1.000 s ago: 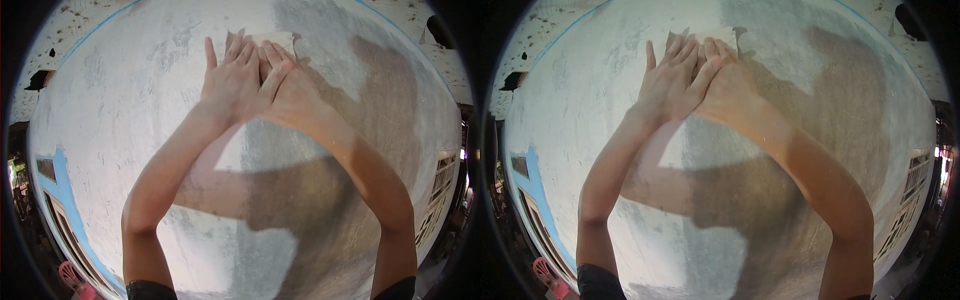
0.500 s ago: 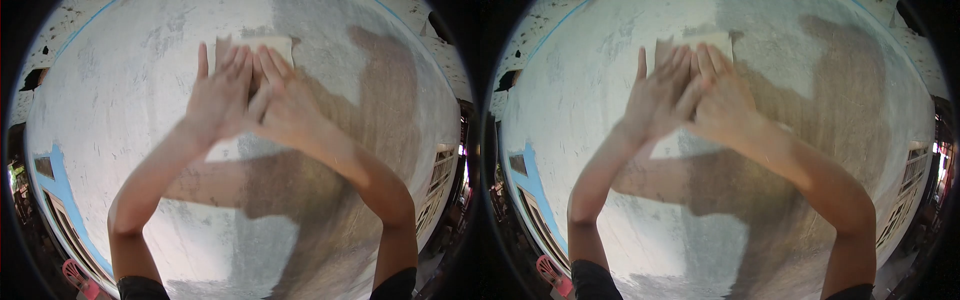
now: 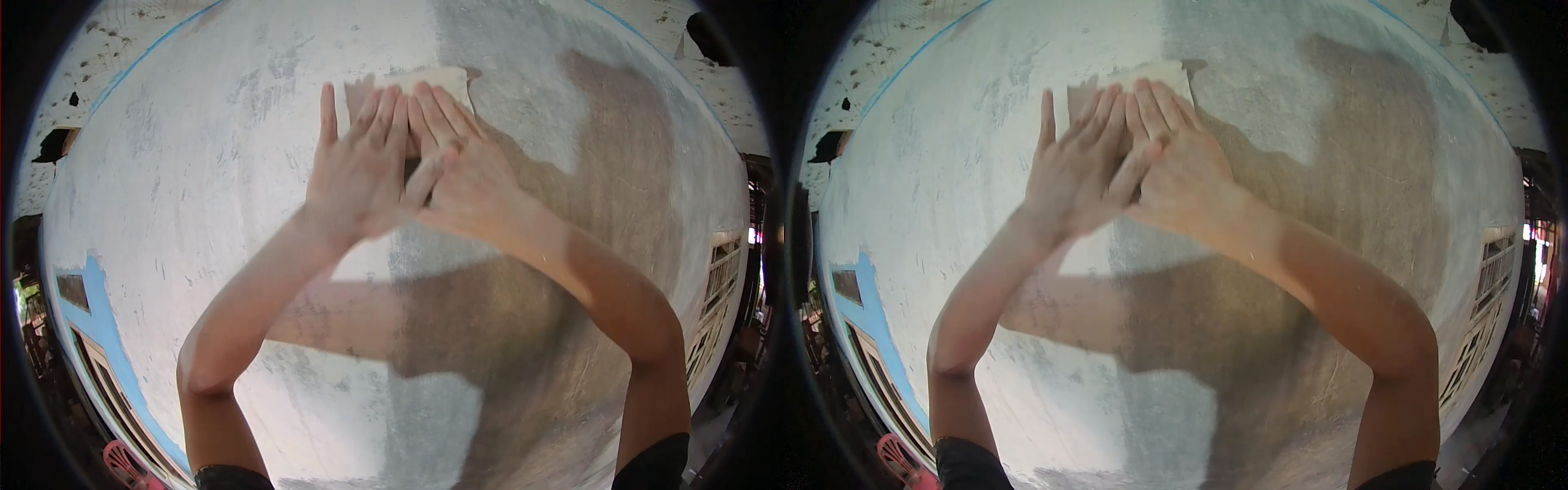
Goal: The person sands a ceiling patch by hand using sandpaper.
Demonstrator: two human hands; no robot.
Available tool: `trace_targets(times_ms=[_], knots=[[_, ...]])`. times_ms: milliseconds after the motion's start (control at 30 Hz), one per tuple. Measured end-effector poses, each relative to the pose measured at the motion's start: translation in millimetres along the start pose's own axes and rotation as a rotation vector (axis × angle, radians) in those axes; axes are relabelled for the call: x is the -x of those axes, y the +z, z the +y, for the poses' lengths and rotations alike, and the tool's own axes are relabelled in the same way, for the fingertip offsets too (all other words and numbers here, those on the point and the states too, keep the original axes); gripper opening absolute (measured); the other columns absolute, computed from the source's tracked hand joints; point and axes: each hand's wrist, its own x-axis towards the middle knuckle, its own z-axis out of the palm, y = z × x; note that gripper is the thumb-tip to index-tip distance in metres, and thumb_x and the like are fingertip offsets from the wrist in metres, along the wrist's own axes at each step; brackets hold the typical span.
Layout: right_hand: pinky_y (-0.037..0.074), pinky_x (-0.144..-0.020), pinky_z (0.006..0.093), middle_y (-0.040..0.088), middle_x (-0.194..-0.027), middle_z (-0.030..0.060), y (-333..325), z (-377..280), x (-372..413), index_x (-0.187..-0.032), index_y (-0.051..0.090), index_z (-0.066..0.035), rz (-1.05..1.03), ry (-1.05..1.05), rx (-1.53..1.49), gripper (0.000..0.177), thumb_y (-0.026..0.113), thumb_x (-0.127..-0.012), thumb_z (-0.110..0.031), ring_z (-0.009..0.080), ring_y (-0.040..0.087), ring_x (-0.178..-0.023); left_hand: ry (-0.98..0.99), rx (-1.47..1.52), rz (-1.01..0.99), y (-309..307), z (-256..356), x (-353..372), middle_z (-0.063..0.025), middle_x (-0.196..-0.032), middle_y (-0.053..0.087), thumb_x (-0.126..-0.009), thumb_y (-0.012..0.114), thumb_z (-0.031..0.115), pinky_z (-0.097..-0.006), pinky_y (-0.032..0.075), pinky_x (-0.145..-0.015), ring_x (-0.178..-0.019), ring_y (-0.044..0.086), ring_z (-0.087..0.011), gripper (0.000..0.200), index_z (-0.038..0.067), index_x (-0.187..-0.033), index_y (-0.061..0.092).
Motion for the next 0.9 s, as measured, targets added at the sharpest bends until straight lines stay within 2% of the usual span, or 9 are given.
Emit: trace_targets(times_ms=[33, 133, 233, 333, 433, 467, 600, 800, 900], knots=[[0.014, -0.117, 0.0434, 0.034, -0.145, 0.0268, 9.5, 9.6, -11.7, -0.142, 0.028, 0.009, 0.057, -0.015, 0.002, 0.073, 0.040, -0.091, -0.040, 0.0378, 0.019, -0.141, -0.003, 0.017, 0.038, 5.6, -5.8, -13.5, -0.0148, -0.149, 0.035, -0.097, 0.022, 0.054, -0.0546, -0.001, -0.116, -0.142, 0.025, -0.0294, 0.069, 0.005, -0.145, 0.032], [0.012, -0.118, 0.0419, 0.029, -0.148, 0.0265, 5.7, 31.6, -67.3, -0.144, 0.024, 0.008, -0.184, 0.061, -0.013, 0.073, 0.036, -0.093, -0.043, 0.0363, 0.016, -0.143, -0.101, 0.102, -0.090, 4.6, -33.0, -72.9, -0.0129, -0.149, 0.035, -0.097, 0.021, 0.055, -0.0546, 0.000, -0.116, -0.142, 0.024, -0.0299, 0.070, 0.006, -0.148, 0.026], [0.012, -0.118, 0.0411, 0.024, -0.150, 0.0255, 14.1, 29.7, -63.8, -0.145, 0.022, 0.008, -0.131, 0.052, 0.064, 0.075, 0.036, -0.093, -0.044, 0.0338, 0.014, -0.144, -0.071, -0.050, -0.124, 3.7, -29.3, -68.8, -0.0146, -0.150, 0.034, -0.097, 0.017, 0.056, -0.0550, 0.001, -0.116, -0.143, 0.022, -0.0309, 0.072, 0.006, -0.149, 0.019], [0.010, -0.119, 0.0396, 0.018, -0.153, 0.0242, -18.5, 11.7, -23.8, -0.146, 0.019, 0.007, -0.259, 0.032, 0.006, 0.077, 0.040, -0.091, -0.044, 0.0318, 0.011, -0.145, -0.054, -0.056, -0.184, -11.8, -0.3, -21.7, -0.0152, -0.152, 0.029, -0.097, 0.014, 0.057, -0.0553, 0.001, -0.116, -0.144, 0.018, -0.0304, 0.073, 0.006, -0.150, 0.014], [0.011, -0.119, 0.0392, 0.019, -0.153, 0.0243, -5.7, 19.8, 1.2, -0.145, 0.021, 0.008, -0.067, -0.024, -0.127, 0.078, 0.045, -0.090, -0.042, 0.0325, 0.013, -0.144, 0.010, -0.046, -0.058, 5.8, -4.5, 0.2, -0.0155, -0.154, 0.023, -0.097, 0.014, 0.058, -0.0549, 0.001, -0.116, -0.145, 0.015, -0.0281, 0.075, 0.006, -0.150, 0.013], [0.011, -0.119, 0.0388, 0.020, -0.152, 0.0244, 2.4, 27.1, -6.9, -0.145, 0.021, 0.008, -0.042, -0.006, -0.085, 0.078, 0.046, -0.090, -0.042, 0.0326, 0.014, -0.144, -0.018, -0.016, -0.042, 11.7, -6.9, -11.2, -0.0117, -0.156, 0.018, -0.098, 0.014, 0.055, -0.0555, 0.000, -0.116, -0.145, 0.012, -0.0259, 0.070, 0.009, -0.151, 0.013], [0.014, -0.119, 0.0380, 0.023, -0.151, 0.0243, 19.6, 41.6, -59.0, -0.144, 0.023, 0.008, -0.075, 0.062, 0.030, 0.077, 0.048, -0.091, -0.042, 0.0332, 0.017, -0.143, -0.032, 0.033, -0.160, 13.4, -43.1, -68.1, -0.0058, -0.157, 0.019, -0.101, 0.020, 0.044, -0.0523, 0.002, -0.118, -0.146, 0.009, -0.0228, 0.057, 0.017, -0.152, 0.015], [0.018, -0.118, 0.0371, 0.026, -0.152, 0.0185, -4.3, 36.3, -12.2, -0.145, 0.025, 0.004, -0.092, 0.021, -0.077, 0.069, 0.041, -0.097, -0.044, 0.0297, 0.021, -0.143, 0.117, 0.056, -0.190, -6.9, -21.4, 3.3, -0.0060, -0.157, 0.016, -0.100, 0.021, 0.045, -0.0490, 0.004, -0.118, -0.145, 0.011, -0.0221, 0.062, 0.011, -0.151, 0.015], [0.021, -0.117, 0.0378, 0.028, -0.151, 0.0181, 16.1, 54.3, -36.3, -0.144, 0.028, 0.003, -0.015, -0.034, -0.100, 0.069, 0.036, -0.098, -0.049, 0.0284, 0.023, -0.142, 0.110, 0.085, -0.075, 5.6, -29.3, -13.4, -0.0066, -0.157, 0.017, -0.100, 0.021, 0.047, -0.0491, 0.005, -0.118, -0.145, 0.012, -0.0218, 0.064, 0.008, -0.150, 0.016]])
